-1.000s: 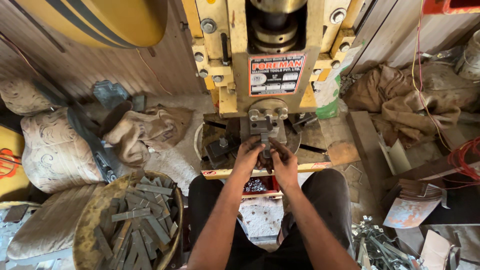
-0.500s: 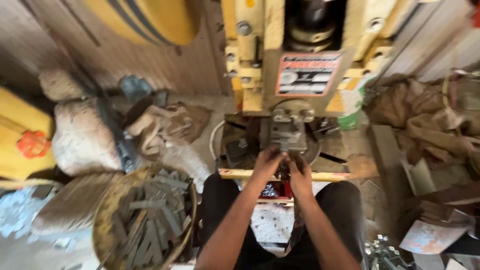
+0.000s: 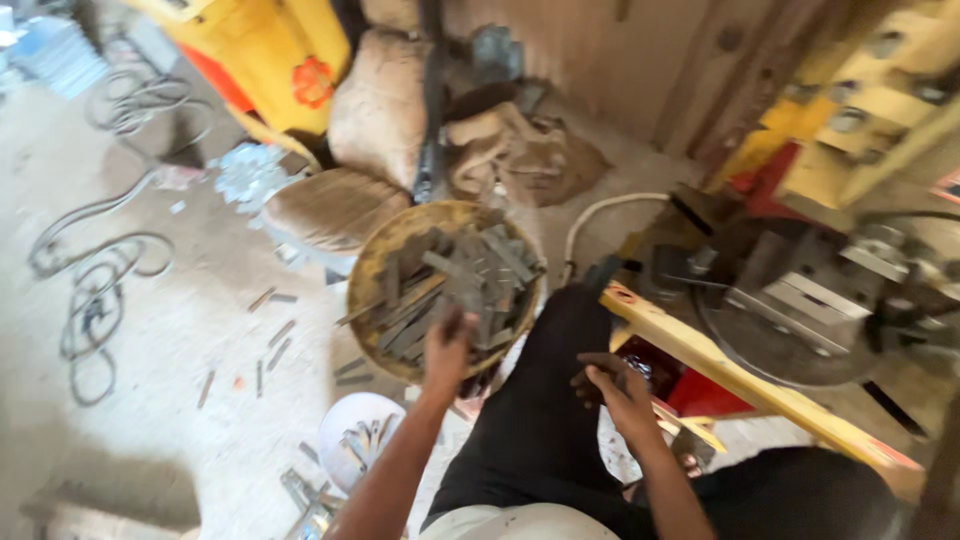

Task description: The person repeatedly picks up small metal bars from a basket, places them into a hydraulic press, operates the lever to press the metal, and then removes the processed pieces.

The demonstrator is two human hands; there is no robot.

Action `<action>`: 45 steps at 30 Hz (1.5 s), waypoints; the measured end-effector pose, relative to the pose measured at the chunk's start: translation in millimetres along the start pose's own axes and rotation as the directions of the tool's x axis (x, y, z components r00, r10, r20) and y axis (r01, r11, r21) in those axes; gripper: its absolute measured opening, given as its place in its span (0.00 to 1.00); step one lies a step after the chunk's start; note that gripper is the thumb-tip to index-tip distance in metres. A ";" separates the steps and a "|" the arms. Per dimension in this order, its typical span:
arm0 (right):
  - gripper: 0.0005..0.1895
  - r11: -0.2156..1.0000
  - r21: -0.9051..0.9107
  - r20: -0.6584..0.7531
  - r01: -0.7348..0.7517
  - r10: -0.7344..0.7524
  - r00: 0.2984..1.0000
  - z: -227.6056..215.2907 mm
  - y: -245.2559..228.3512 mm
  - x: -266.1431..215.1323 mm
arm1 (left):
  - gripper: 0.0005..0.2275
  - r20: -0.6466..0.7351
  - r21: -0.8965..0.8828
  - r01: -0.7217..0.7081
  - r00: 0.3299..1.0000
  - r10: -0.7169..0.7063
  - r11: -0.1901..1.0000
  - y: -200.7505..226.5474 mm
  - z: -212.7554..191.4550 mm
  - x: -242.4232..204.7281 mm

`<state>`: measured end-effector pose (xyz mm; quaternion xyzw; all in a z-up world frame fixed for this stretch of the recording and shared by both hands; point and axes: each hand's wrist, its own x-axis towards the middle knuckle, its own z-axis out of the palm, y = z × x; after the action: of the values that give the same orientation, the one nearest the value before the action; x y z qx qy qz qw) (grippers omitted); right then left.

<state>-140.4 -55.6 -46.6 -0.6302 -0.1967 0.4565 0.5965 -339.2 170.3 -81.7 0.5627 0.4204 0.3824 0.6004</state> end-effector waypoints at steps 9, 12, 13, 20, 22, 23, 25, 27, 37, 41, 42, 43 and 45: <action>0.16 0.992 -0.112 0.044 -0.051 0.057 0.997 20.4 28.1 1.2 | 0.24 -0.188 0.518 -0.136 0.945 0.268 0.844 18.0 -72.3 -38.3; 0.16 0.996 -0.091 0.021 -0.004 0.006 1.000 11.6 39.0 -3.8 | 0.23 0.024 0.838 -0.181 0.955 0.296 0.515 13.5 -65.7 -32.4; 0.15 0.995 -0.100 0.010 0.003 -0.002 1.000 9.2 40.9 -8.7 | 0.24 0.050 0.885 -0.145 0.975 0.218 0.443 14.4 -62.2 -29.7; 0.15 0.998 -0.049 -0.090 0.038 -0.042 0.995 -10.0 19.6 -35.5 | 0.17 0.032 0.871 -0.098 0.989 0.144 0.481 -12.8 -81.1 -1.4; 0.15 0.997 -0.007 -0.105 0.077 -0.078 0.991 -16.1 14.5 -44.1 | 0.15 -0.054 0.846 -0.045 0.984 0.169 0.531 -23.4 -94.1 3.9; 0.15 0.995 0.028 -0.110 0.098 -0.095 0.989 -18.6 12.4 -49.0 | 0.13 -0.071 0.808 -0.035 0.985 0.157 0.588 -25.4 -96.7 4.9; 0.15 0.992 0.078 -0.134 0.102 -0.091 0.987 -21.2 7.3 -56.6 | 0.10 -0.107 0.723 -0.007 0.987 0.122 0.691 -21.0 -105.4 1.0; 0.15 0.991 0.109 -0.175 0.075 -0.055 0.983 -24.7 2.3 -61.9 | 0.10 -0.060 0.387 -0.072 0.993 0.103 0.919 -15.5 -90.6 -3.4; 0.30 0.944 -0.132 -0.221 0.303 -0.326 0.919 -59.9 -54.1 -94.0 | 0.11 0.687 -0.150 0.151 0.727 -0.007 0.977 81.3 164.7 -71.5; 0.32 0.939 -0.178 -0.437 0.293 -0.342 0.832 -106.9 -50.4 -86.6 | 0.12 0.846 -0.148 0.112 0.528 0.067 0.983 78.2 270.3 -85.7; 0.31 0.933 -0.222 -0.507 0.284 -0.359 0.784 -119.4 -44.2 -80.0 | 0.12 0.859 -0.145 0.036 0.500 0.108 0.989 73.6 289.1 -85.7; 0.31 0.934 -0.215 -0.519 0.283 -0.355 0.777 -132.4 -36.5 -75.7 | 0.11 0.871 -0.145 -0.041 0.469 0.147 0.989 68.6 306.2 -85.1; 0.30 0.933 -0.205 -0.543 0.296 -0.360 0.759 -157.4 -24.0 -65.6 | 0.10 0.871 -0.103 0.000 0.482 0.090 0.995 57.8 325.9 -87.0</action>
<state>-38.9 -192.6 -22.1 -0.7243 -0.1400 0.1233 0.6638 -64.5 -21.8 -13.3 0.6624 0.0247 0.0774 0.7447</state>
